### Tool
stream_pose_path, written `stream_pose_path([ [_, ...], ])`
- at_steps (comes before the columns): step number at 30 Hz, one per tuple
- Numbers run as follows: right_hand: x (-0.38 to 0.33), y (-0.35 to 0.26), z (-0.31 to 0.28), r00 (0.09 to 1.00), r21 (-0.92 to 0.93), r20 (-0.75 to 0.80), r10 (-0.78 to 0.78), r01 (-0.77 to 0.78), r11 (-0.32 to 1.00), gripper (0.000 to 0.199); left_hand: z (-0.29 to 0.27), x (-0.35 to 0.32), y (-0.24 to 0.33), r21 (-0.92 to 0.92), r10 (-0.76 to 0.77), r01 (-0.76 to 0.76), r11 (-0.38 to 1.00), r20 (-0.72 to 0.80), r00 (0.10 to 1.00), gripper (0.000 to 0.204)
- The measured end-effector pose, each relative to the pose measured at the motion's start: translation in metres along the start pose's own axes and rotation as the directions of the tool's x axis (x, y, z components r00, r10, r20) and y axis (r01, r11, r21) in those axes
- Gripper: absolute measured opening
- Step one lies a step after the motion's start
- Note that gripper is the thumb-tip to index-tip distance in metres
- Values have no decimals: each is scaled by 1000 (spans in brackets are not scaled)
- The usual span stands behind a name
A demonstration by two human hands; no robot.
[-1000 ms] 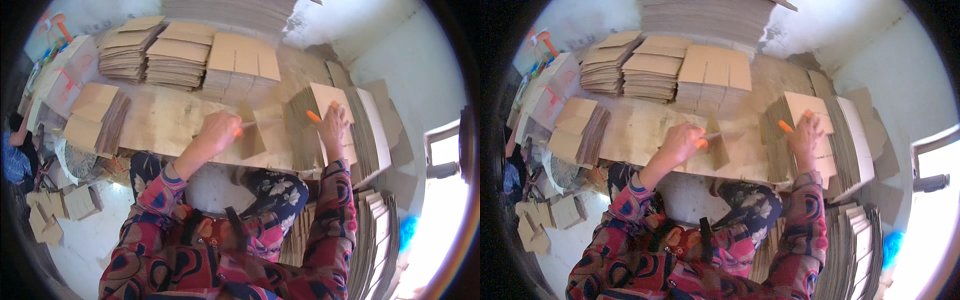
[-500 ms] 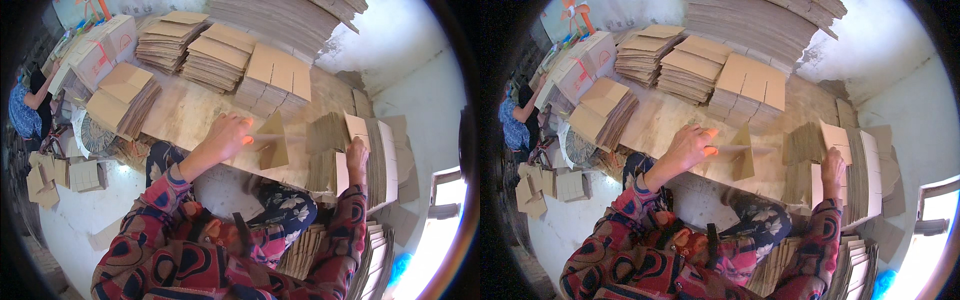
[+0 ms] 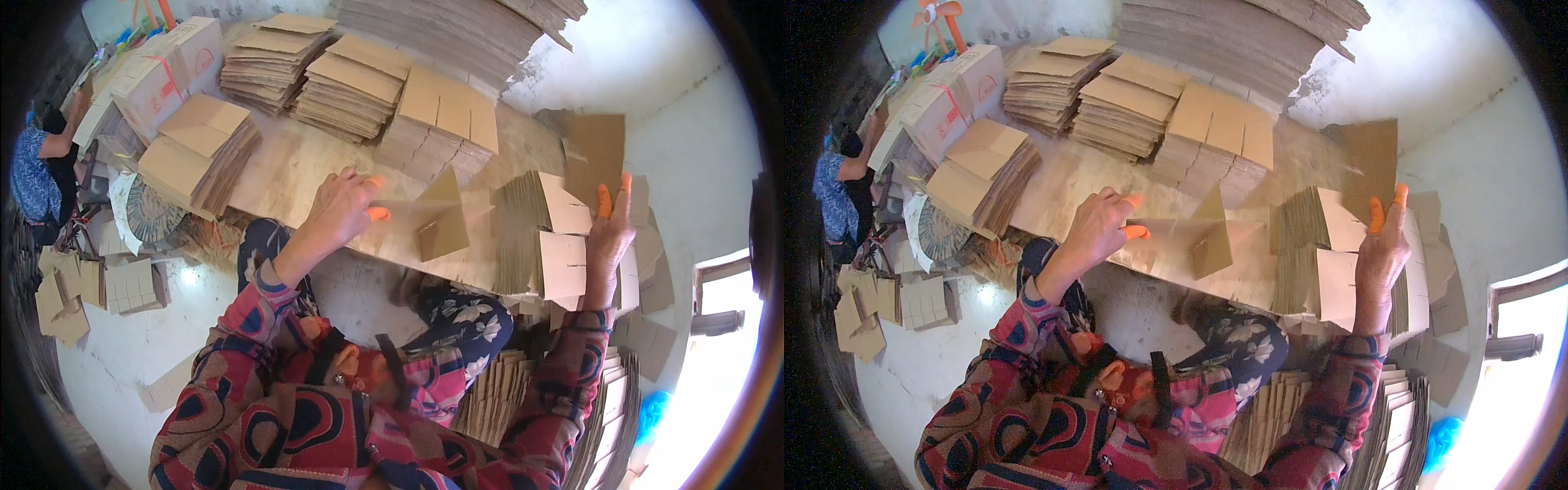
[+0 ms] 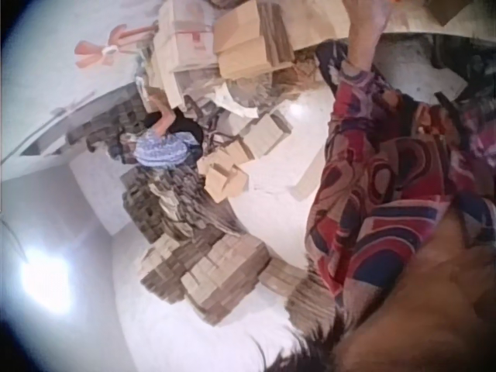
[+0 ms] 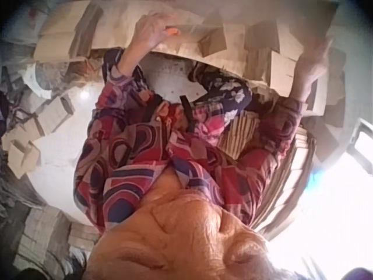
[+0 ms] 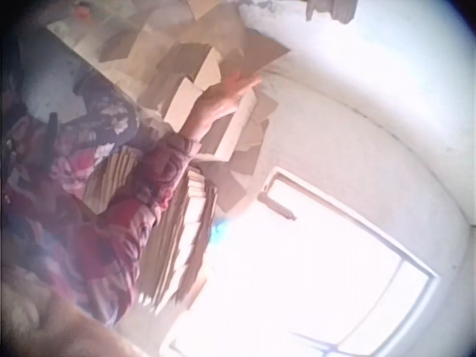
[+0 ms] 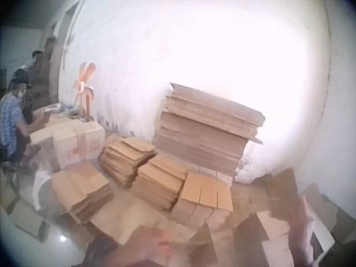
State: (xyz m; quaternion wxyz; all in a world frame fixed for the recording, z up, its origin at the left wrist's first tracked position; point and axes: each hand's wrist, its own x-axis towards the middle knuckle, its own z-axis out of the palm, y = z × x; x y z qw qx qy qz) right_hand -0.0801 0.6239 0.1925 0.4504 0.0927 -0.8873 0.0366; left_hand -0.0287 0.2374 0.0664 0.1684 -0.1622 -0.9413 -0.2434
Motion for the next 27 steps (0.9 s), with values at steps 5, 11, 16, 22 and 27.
stream_pose_path([
  [5,18,-106,-56,867,699,447,220,-492,519,51,18,-7,-7,-142,1,-5,990,-29,1000,30],
  [11,13,-132,-51,776,670,626,75,-584,459,53,31,-5,-10,-279,31,-47,959,-62,998,15],
  [16,1,-137,-32,758,658,652,16,-577,483,53,36,-3,-12,-309,68,-90,947,-81,994,12],
  [22,-14,-159,-15,636,515,771,-44,-581,630,50,29,-1,-2,-322,34,-30,946,7,999,14],
  [27,-71,-149,42,627,592,653,-424,-75,802,63,30,4,0,-301,65,-62,952,1,998,14],
])
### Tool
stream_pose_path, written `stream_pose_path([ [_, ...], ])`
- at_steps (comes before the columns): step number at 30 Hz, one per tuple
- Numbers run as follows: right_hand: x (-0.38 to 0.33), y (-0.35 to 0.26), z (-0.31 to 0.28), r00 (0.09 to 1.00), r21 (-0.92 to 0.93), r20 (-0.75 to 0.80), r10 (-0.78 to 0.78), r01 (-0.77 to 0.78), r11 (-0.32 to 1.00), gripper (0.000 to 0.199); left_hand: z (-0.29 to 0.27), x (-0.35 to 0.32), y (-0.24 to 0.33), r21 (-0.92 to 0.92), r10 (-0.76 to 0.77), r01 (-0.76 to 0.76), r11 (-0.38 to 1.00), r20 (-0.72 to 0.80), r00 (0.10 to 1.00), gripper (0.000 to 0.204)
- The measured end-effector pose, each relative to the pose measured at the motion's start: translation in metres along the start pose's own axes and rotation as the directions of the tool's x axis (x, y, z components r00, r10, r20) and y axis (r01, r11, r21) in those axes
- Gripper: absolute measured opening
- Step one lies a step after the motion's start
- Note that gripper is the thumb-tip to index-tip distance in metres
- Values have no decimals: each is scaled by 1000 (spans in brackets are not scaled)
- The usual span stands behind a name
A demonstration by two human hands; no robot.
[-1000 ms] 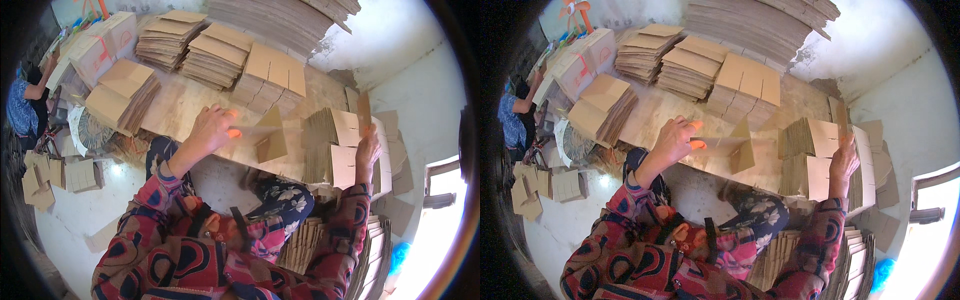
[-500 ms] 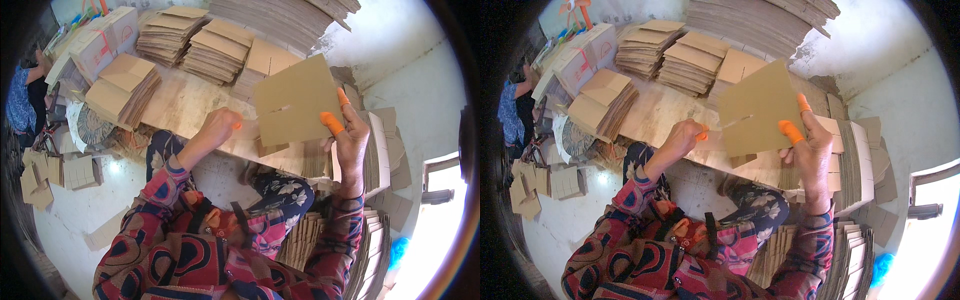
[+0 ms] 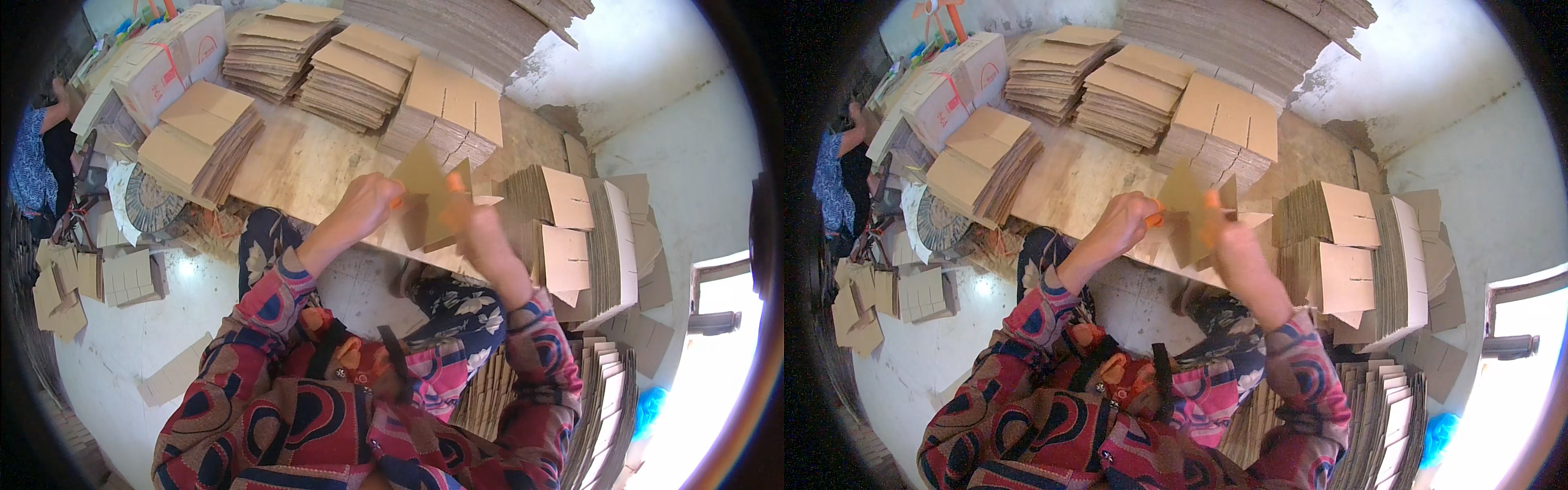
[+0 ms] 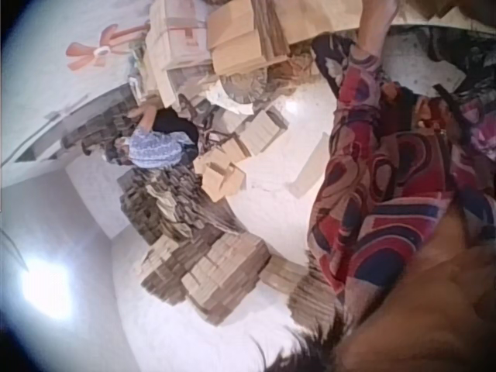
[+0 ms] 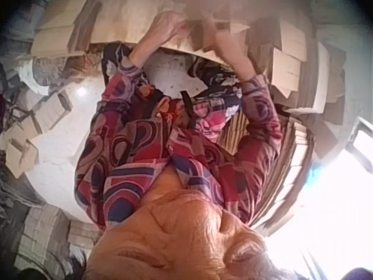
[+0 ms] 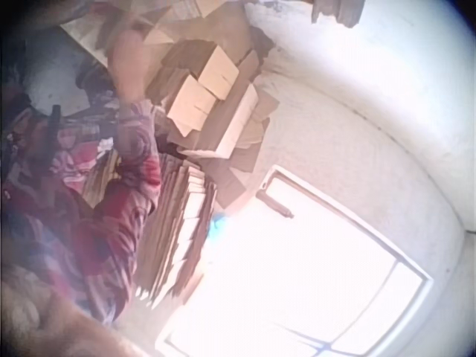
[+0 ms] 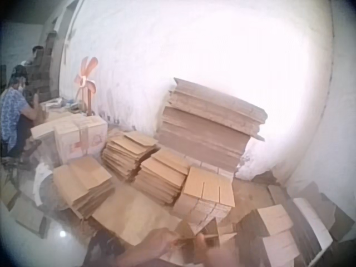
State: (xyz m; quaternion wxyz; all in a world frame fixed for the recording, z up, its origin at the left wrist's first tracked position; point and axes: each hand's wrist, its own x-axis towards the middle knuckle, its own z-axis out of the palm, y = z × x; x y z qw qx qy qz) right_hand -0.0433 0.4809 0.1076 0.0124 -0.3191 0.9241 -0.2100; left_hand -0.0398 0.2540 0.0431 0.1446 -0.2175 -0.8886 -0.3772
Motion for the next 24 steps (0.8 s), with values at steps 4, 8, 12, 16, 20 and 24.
stream_pose_path([
  [4,-2,-19,30,963,-231,175,207,-164,959,83,3,-4,-3,9,-60,60,998,-9,998,14],
  [8,7,-18,8,981,-377,-184,57,-124,918,87,6,-6,-6,82,-20,24,996,-53,998,13],
  [12,13,28,4,947,-421,-320,-21,-122,899,93,6,-2,-6,107,93,-86,991,-65,994,14],
  [16,17,-1,-1,966,-274,52,252,-229,934,97,4,-2,-14,153,119,-106,982,-77,990,15],
  [20,-4,14,14,983,-362,-173,66,-125,924,47,-6,1,-15,73,152,-147,986,-58,987,18],
  [24,-13,18,9,984,-14,-100,150,-152,988,25,-14,-3,0,165,180,-150,975,-181,967,35],
])
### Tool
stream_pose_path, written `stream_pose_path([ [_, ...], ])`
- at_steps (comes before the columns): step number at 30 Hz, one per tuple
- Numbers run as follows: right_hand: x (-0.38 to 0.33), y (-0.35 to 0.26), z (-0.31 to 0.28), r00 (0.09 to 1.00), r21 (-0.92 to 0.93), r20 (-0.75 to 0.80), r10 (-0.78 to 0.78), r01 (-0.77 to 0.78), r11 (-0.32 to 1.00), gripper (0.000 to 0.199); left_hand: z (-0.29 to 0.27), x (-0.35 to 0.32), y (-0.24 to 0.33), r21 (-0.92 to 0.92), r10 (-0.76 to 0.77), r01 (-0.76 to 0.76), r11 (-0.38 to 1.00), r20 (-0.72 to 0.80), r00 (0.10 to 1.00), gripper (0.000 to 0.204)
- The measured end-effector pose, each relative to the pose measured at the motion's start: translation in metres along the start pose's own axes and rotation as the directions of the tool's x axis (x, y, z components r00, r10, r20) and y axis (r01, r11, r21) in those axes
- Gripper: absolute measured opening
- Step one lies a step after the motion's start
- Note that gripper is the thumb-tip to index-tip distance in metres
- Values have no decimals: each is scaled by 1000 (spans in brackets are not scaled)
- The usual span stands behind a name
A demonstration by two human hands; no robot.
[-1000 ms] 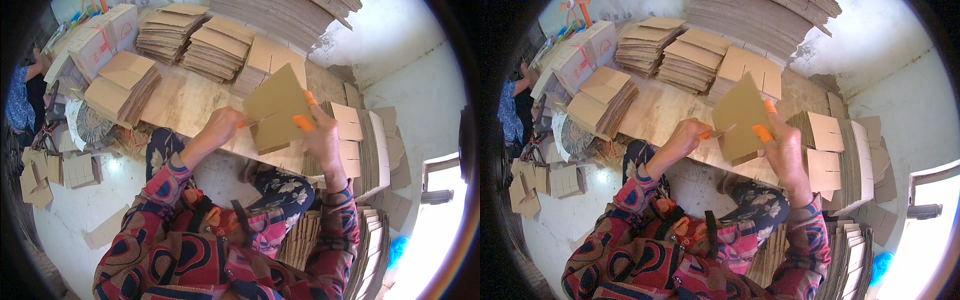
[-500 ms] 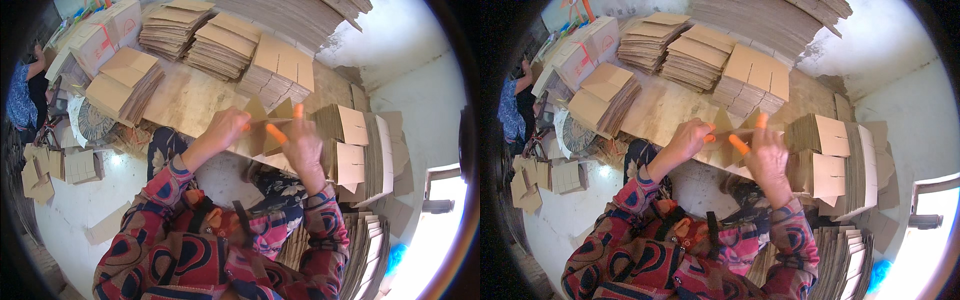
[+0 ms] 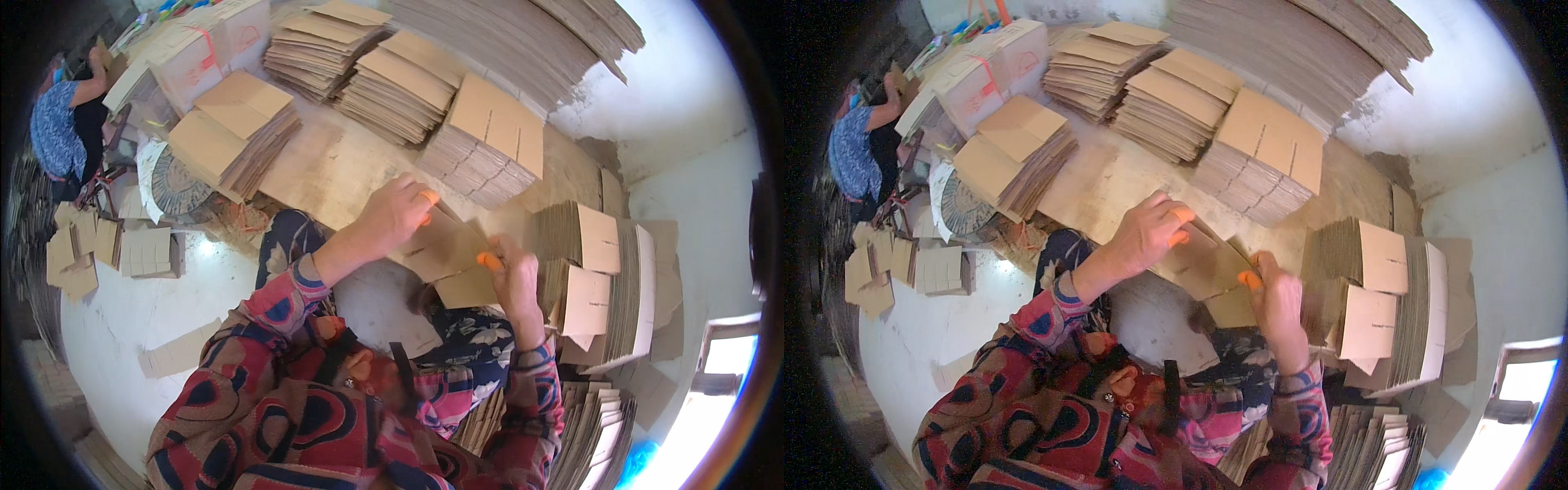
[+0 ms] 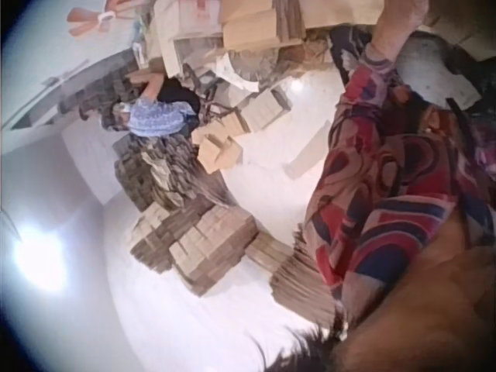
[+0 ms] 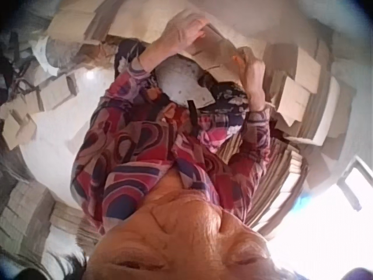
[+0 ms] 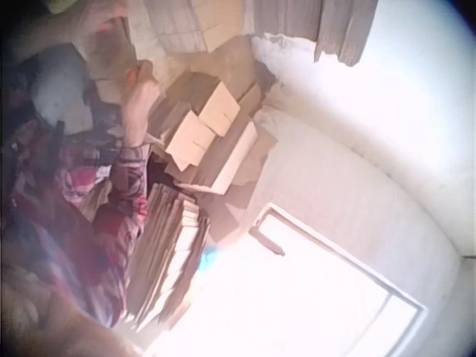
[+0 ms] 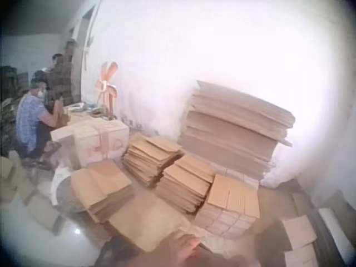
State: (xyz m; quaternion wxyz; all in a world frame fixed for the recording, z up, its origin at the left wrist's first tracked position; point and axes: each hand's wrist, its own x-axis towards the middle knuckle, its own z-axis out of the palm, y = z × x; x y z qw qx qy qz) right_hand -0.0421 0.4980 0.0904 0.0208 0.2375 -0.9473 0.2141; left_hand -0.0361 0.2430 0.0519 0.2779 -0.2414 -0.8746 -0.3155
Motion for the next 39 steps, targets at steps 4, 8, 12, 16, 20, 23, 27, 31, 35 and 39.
stream_pose_path([
  [4,-15,-5,5,998,161,-57,4,5,987,20,-12,16,15,199,209,-204,959,-4,978,49],
  [8,-17,-3,14,999,163,-36,-41,46,986,28,3,3,2,-75,85,-65,995,300,950,45],
  [12,-23,-14,4,974,-19,-100,-203,202,979,29,-17,2,4,-100,203,-177,979,421,884,38],
  [16,-26,-55,-24,806,-513,-370,-462,237,825,37,-91,-6,48,227,393,-408,884,110,913,37],
  [20,-41,-54,-32,795,-454,-449,-409,191,870,38,-139,-26,34,615,397,-331,716,31,917,45],
  [23,-59,-47,-26,878,-395,-355,-320,169,903,37,-165,-49,-19,845,153,-108,523,31,988,47],
  [27,-82,-22,0,926,-363,-315,-210,87,928,30,-177,-88,-112,911,-180,121,393,-53,982,37],
  [31,-96,-4,15,943,-384,-295,-154,30,923,26,-163,-116,-150,880,-424,194,433,9,906,26],
  [35,-106,14,14,964,-379,-235,-125,27,925,24,-153,-131,-167,779,-478,296,553,6,878,26],
  [39,-116,34,-2,967,-339,-250,-54,-35,940,12,-164,-145,-175,775,-565,376,508,-30,825,34],
])
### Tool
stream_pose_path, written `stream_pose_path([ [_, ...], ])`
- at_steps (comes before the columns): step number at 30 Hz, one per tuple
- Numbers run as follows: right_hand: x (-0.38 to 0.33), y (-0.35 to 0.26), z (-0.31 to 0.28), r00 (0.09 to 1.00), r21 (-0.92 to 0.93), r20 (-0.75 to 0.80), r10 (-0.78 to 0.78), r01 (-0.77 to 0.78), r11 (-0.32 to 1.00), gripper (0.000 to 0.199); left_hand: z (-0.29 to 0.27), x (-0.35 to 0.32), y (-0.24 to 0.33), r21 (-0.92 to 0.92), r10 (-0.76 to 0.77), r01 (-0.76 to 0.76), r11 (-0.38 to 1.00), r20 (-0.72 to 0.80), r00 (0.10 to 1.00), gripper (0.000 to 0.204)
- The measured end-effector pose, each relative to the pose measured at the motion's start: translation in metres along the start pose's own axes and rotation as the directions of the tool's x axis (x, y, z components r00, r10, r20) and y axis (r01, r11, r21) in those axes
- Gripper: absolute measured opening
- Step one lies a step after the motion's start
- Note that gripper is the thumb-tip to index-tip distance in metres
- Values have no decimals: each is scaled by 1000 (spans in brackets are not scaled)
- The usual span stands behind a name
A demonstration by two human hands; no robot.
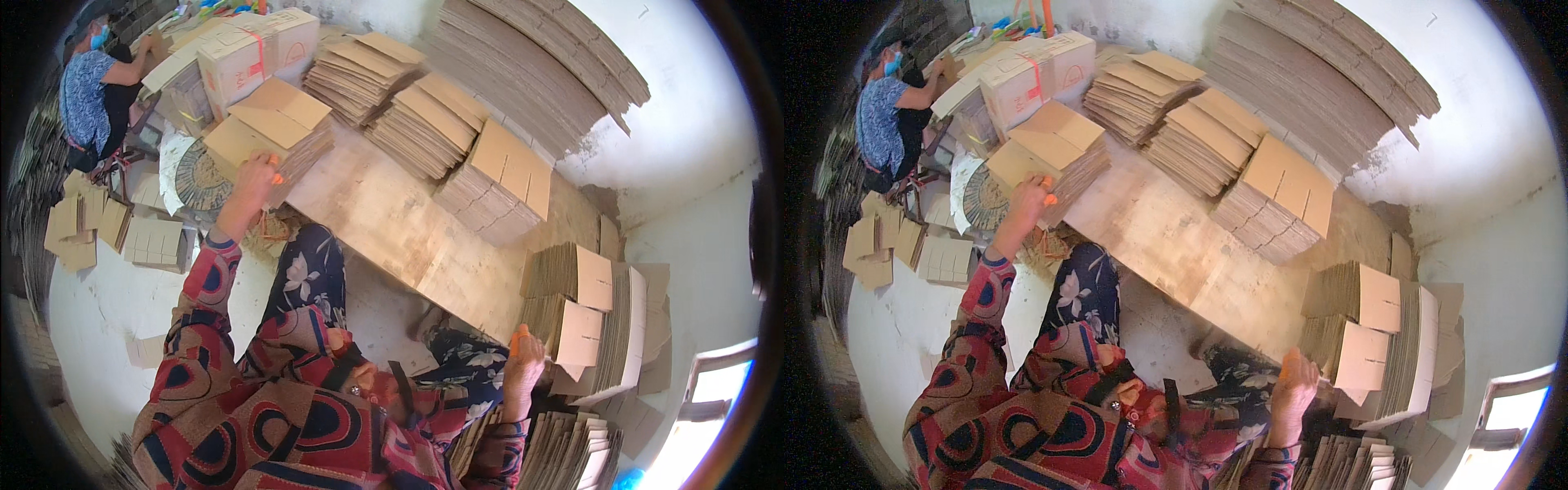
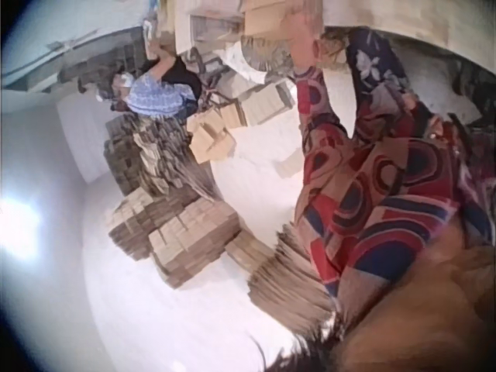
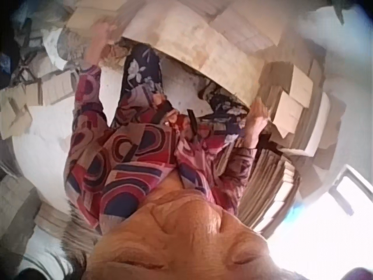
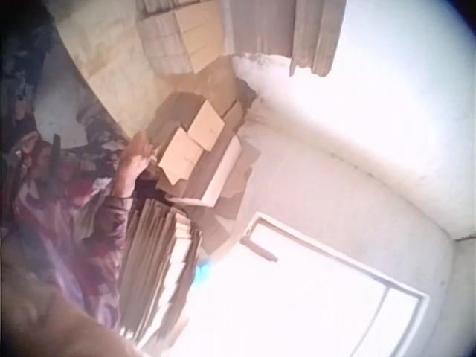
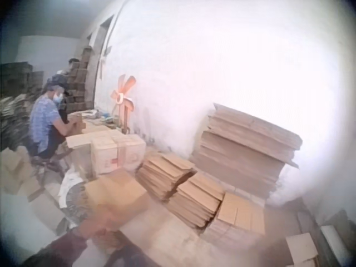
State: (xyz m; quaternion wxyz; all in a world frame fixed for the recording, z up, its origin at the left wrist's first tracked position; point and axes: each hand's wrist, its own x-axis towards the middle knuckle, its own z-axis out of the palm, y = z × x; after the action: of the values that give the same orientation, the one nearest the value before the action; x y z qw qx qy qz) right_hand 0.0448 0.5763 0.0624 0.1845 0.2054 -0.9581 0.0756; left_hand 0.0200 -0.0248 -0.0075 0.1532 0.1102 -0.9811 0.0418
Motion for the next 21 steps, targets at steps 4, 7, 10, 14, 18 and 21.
stream_pose_path([
  [4,-8,22,-7,993,-46,-59,101,-104,994,23,-11,-12,3,-42,-67,66,997,-20,998,45],
  [7,-7,32,-13,985,-63,-38,167,-169,984,26,-53,0,34,-31,-108,108,994,15,994,55],
  [10,0,36,-18,984,-62,-87,153,-159,985,22,-44,17,42,51,113,-104,993,-238,965,72],
  [14,19,47,-20,977,-17,-163,139,-144,989,17,37,0,-37,16,-22,20,1000,124,992,83],
  [18,32,87,-28,945,-151,-197,263,-294,944,22,5,24,-3,32,-48,41,999,232,972,80],
  [21,53,117,-26,929,-222,-209,305,-348,911,32,-9,26,8,65,-39,33,997,86,996,76],
])
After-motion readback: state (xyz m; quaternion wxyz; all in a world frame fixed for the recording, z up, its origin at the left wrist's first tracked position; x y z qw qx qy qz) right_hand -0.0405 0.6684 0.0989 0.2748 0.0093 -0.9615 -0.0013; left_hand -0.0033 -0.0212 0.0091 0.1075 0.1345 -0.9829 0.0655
